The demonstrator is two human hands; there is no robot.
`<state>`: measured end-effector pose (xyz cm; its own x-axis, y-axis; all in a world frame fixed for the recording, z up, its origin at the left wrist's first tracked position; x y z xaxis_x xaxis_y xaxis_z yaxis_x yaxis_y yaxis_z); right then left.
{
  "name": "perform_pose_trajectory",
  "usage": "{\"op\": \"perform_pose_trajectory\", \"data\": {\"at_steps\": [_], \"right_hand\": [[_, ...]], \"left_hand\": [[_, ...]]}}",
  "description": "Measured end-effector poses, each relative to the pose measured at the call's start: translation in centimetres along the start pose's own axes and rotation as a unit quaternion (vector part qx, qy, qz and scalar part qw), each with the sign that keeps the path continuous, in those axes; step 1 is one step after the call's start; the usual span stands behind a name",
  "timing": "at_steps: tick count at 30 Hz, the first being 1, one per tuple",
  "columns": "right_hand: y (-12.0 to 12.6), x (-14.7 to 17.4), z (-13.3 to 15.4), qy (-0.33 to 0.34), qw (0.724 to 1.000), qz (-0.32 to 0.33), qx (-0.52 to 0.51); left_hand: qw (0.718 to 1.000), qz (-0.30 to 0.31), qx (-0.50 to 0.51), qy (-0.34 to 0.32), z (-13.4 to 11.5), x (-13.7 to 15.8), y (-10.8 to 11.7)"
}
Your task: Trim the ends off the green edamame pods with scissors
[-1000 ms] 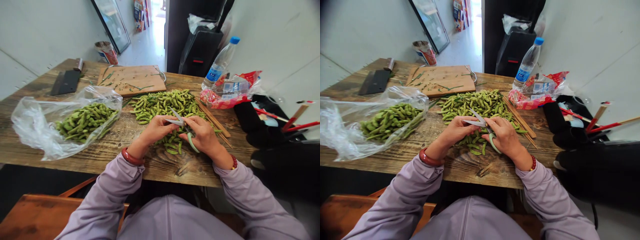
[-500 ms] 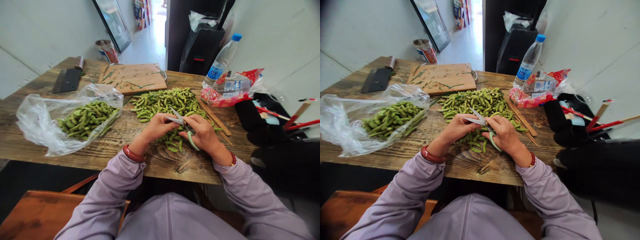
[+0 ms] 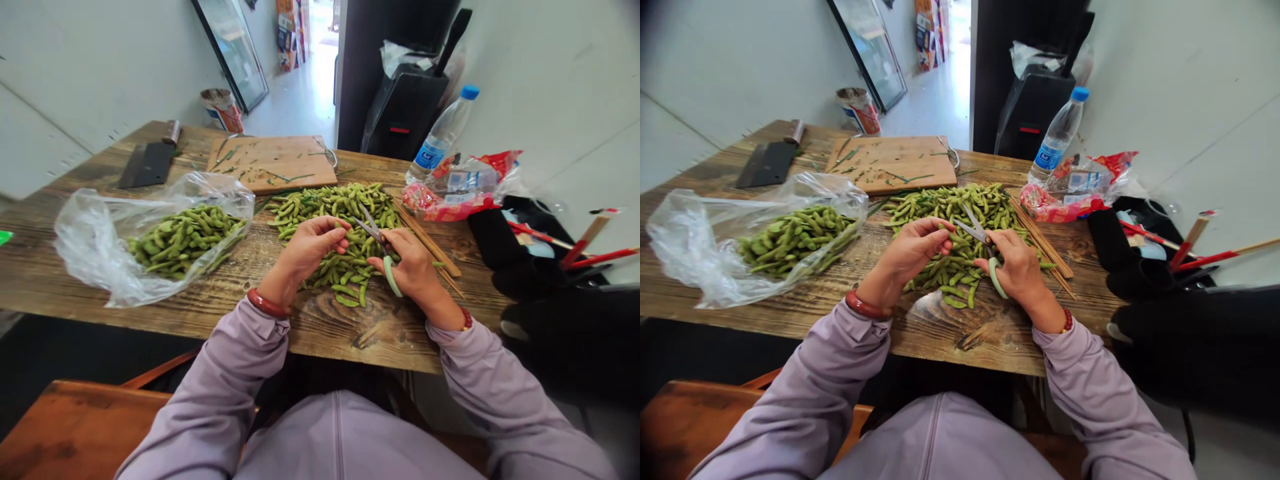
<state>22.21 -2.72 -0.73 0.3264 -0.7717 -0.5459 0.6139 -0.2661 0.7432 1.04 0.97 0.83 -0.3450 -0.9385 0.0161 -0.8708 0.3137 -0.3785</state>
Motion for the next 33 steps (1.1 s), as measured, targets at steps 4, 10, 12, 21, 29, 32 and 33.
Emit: {"op": "perform_pose_trajectory", "data": {"at_steps": [4, 10, 12, 21, 29, 32, 33], "right_hand": [[-0.1, 0.1, 0.3, 0.01, 1.0, 0.013, -0.009], [-0.2, 0.1, 0.3, 0.018, 1.0, 0.016, -0.012], [-0.1, 0.0, 0.4, 0.024, 1.0, 0.011, -0.013], [0.0, 0.2, 0.8, 0.018, 0.999, -0.009, -0.031], [0.1, 0.2, 0.9, 0.008, 1.0, 0.017, -0.002], [0.1, 0.2, 1.0, 0.008, 1.0, 0.019, 0.012], [0.1, 0.3, 1.0, 0.01, 1.0, 0.018, 0.017]], "left_hand": [[0.997, -0.01, 0.079, 0.017, -0.1, -0.1, 0.2], [0.994, -0.007, 0.109, 0.03, 0.1, -0.1, -0.1], [0.993, -0.003, 0.11, 0.038, 0.3, -0.1, -0.3], [0.997, 0.018, 0.024, 0.073, 0.9, 0.1, -0.9], [0.998, -0.016, 0.037, 0.055, 0.3, 0.1, -0.6], [0.998, -0.01, 0.046, 0.05, 0.2, 0.0, -0.5], [0.998, -0.008, 0.046, 0.049, 0.2, 0.0, -0.4]]}}
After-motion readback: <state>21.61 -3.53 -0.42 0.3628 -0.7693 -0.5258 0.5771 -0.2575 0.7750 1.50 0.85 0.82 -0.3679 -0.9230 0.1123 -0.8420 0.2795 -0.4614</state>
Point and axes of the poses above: each hand's wrist, its own x-axis away from the middle knuckle, its own y-axis out of the back of the hand, z = x × y, the point moved 2 cm from there along -x, towards the middle knuckle, and after that the axes turned 2 degrees about z, right-handed, at the moved point
